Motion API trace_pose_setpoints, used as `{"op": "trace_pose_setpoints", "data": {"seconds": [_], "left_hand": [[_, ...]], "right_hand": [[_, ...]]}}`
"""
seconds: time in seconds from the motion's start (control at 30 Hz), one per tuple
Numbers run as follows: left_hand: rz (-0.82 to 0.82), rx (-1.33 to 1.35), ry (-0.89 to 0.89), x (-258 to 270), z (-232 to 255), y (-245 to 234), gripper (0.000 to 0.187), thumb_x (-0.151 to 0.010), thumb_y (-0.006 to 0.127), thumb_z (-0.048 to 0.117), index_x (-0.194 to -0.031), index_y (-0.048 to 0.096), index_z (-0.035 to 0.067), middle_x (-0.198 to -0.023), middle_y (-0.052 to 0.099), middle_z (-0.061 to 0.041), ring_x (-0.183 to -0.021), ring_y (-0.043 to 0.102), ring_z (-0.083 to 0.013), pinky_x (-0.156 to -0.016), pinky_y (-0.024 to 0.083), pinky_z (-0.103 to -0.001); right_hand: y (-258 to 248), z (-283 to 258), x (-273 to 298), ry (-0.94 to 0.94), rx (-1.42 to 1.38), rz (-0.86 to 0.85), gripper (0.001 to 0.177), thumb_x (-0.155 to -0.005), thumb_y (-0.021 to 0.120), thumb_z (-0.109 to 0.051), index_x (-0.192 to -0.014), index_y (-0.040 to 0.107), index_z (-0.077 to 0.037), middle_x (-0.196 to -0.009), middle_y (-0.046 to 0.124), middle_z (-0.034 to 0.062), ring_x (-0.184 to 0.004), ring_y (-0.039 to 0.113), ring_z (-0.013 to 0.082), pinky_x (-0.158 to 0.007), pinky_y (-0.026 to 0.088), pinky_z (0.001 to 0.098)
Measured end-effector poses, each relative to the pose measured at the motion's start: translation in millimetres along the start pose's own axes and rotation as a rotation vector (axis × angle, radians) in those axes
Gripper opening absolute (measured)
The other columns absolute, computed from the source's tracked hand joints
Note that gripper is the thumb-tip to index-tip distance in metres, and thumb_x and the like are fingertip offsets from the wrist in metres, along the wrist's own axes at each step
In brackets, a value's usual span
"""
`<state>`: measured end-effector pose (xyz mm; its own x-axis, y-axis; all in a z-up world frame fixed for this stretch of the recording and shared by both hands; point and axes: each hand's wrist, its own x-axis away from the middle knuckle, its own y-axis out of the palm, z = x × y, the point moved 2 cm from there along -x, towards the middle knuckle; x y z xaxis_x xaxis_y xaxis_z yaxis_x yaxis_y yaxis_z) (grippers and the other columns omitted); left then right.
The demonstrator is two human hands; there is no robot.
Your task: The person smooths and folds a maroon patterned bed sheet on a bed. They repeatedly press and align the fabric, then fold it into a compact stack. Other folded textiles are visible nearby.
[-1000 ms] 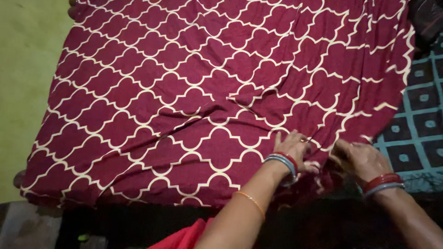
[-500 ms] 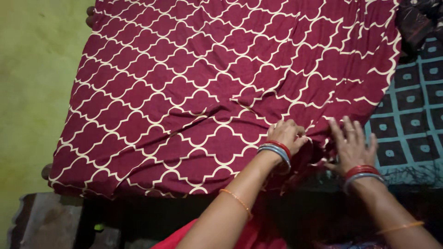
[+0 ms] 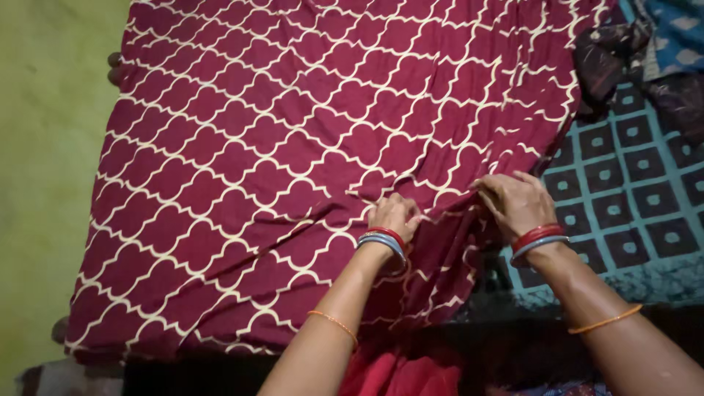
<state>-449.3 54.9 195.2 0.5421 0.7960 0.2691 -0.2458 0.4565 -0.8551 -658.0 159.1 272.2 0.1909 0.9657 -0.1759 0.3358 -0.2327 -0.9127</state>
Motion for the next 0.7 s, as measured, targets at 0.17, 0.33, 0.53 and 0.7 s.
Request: {"op": "trace_pose_setpoints", "data": {"seconds": [0.17,0.33,0.53,0.7], "left_hand": [[0.043,0.066,0.126,-7.8,42.4,-38.4,0.041,-0.085,0.072,0.054,-0.103,0.075,0.017,-0.118,0.066,-0.007,-0.123,0.056,-0.0257,-0.116,0.034,-0.053],[0.037,0.073,0.22,-11.1,90.5,-31.3,0.056,-0.073,0.077,0.061,-0.111,0.075,0.019,-0.118,0.067,-0.009,-0.121,0.056,-0.0297,-0.111,0.029,-0.062],[-0.021,0.199,0.079,-23.8,97.7,-7.7,0.038,-0.091,0.065,0.043,-0.122,0.069,0.02,-0.114,0.074,-0.01,-0.122,0.061,-0.0305,-0.115,0.027,-0.065],[0.034,0.231,0.044,-23.7,92.8,-6.1,0.034,-0.095,0.063,0.035,-0.124,0.064,0.017,-0.117,0.072,-0.014,-0.123,0.061,-0.0344,-0.114,0.028,-0.066]], "right_hand": [[-27.7,-6.6,-21.8,0.142,-0.037,-0.142,0.02,-0.097,0.063,-0.031,-0.112,0.071,-0.02,-0.094,0.077,0.0089,-0.087,0.074,0.0299,-0.073,0.057,0.0438],[-40.7,-3.0,-32.8,0.172,-0.14,-0.161,0.024,-0.097,0.064,-0.027,-0.114,0.058,-0.013,-0.092,0.077,0.0124,-0.087,0.073,0.0336,-0.072,0.056,0.0463],[-52.5,18.5,-26.3,0.1,-0.102,-0.171,0.015,-0.098,0.062,-0.011,-0.112,0.059,-0.013,-0.104,0.07,0.0088,-0.095,0.07,0.0269,-0.083,0.058,0.0426],[-59.1,44.9,-5.7,-0.121,0.176,-0.226,0.03,-0.081,0.076,-0.014,-0.109,0.065,-0.019,-0.115,0.063,0.0032,-0.109,0.062,0.0246,-0.095,0.054,0.0402]]}}
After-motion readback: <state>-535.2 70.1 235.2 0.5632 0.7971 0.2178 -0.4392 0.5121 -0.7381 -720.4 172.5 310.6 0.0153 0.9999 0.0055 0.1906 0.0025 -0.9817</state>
